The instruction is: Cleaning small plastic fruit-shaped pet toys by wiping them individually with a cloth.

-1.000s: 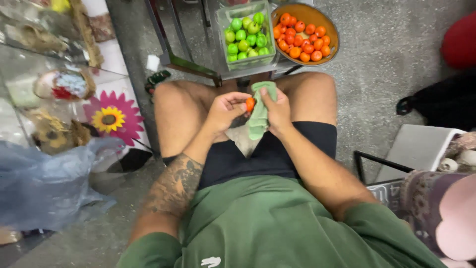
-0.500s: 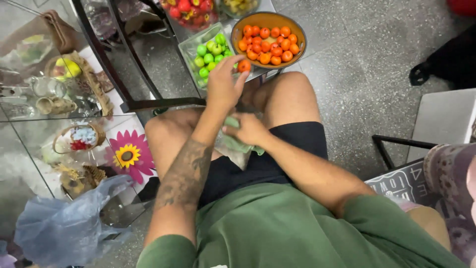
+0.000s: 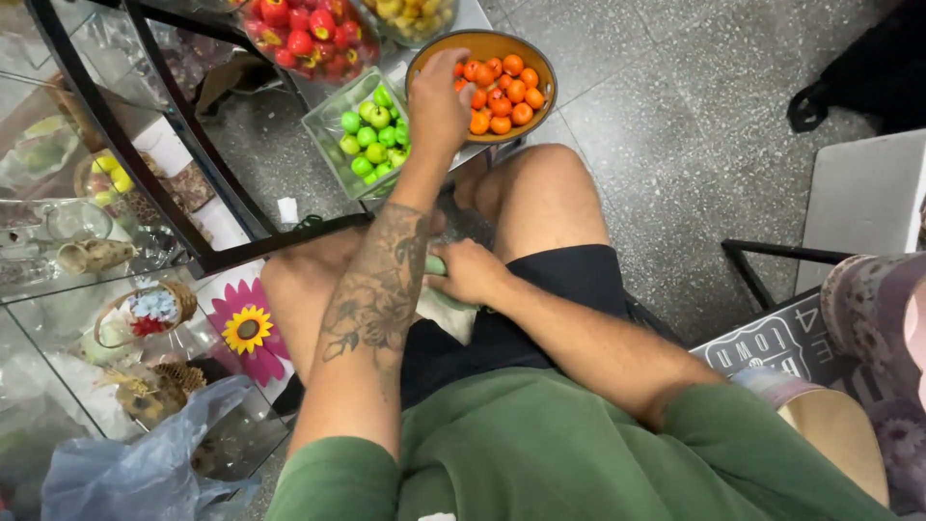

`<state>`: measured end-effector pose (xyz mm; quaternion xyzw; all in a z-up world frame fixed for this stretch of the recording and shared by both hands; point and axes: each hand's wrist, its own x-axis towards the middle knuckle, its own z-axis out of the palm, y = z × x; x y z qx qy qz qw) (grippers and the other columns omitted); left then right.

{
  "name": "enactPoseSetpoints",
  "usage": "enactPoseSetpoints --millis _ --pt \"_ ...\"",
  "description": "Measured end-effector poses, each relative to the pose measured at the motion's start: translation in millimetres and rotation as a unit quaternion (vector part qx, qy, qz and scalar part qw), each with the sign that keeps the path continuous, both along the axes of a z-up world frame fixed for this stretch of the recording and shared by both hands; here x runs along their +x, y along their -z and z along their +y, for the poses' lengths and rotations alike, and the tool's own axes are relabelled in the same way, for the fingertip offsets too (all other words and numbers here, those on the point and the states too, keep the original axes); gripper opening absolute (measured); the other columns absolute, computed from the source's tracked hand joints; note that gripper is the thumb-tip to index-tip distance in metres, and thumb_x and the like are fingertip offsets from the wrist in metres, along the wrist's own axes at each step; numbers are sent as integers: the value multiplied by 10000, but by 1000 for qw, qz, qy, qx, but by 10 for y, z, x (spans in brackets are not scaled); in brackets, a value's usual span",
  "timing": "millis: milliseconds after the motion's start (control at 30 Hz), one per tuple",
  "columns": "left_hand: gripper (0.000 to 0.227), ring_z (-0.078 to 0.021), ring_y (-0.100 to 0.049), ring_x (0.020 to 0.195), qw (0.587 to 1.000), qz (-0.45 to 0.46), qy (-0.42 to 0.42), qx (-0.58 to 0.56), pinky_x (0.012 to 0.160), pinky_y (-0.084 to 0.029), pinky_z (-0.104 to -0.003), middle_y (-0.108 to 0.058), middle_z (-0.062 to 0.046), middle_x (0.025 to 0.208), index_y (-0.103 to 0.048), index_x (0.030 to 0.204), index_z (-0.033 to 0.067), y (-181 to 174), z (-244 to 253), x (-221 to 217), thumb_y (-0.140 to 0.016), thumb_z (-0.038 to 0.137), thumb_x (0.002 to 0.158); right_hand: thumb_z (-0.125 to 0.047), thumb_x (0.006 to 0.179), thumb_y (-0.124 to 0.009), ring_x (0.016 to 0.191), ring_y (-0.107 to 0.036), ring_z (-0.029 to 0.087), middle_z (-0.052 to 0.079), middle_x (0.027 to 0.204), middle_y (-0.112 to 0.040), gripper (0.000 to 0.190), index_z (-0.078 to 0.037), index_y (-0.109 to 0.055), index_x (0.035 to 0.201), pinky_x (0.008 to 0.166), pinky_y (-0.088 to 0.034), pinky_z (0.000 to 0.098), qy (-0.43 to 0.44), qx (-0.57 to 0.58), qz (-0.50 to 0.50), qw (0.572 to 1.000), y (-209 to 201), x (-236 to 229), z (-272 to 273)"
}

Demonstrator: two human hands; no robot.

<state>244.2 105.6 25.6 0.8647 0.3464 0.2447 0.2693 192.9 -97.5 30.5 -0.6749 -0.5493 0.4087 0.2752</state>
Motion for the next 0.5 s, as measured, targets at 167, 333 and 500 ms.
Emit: enactPoseSetpoints --millis 167,333,500 --pt "346 -269 -692 885 999 -42 2 8 805 -557 -357 -707 -73 1046 -687 1072 67 -307 53 -382 -725 -43 746 -266 833 -744 780 -715 386 155 850 -756 300 -48 -710 1036 714 -562 466 -7 -44 19 999 -199 -15 47" --pt "300 -307 -713 879 998 19 -26 53 810 -567 -384 -745 -86 1029 -720 1035 47 -276 207 -573 -727 -23 744 -284 831 -763 831 -717 380 144 893 -752 295 -52 -706 1005 756 -564 469 -69 -69 -4 995 31 -247 51" --pt "179 -402 -645 779 975 170 32 139 683 -526 -509 -700 -176 890 -676 899 46 209 377 -265 -505 47 846 -323 842 -760 915 -708 384 162 990 -744 321 -102 -712 1071 807 -570 491 -129 -126 -59 982 42 -354 113"
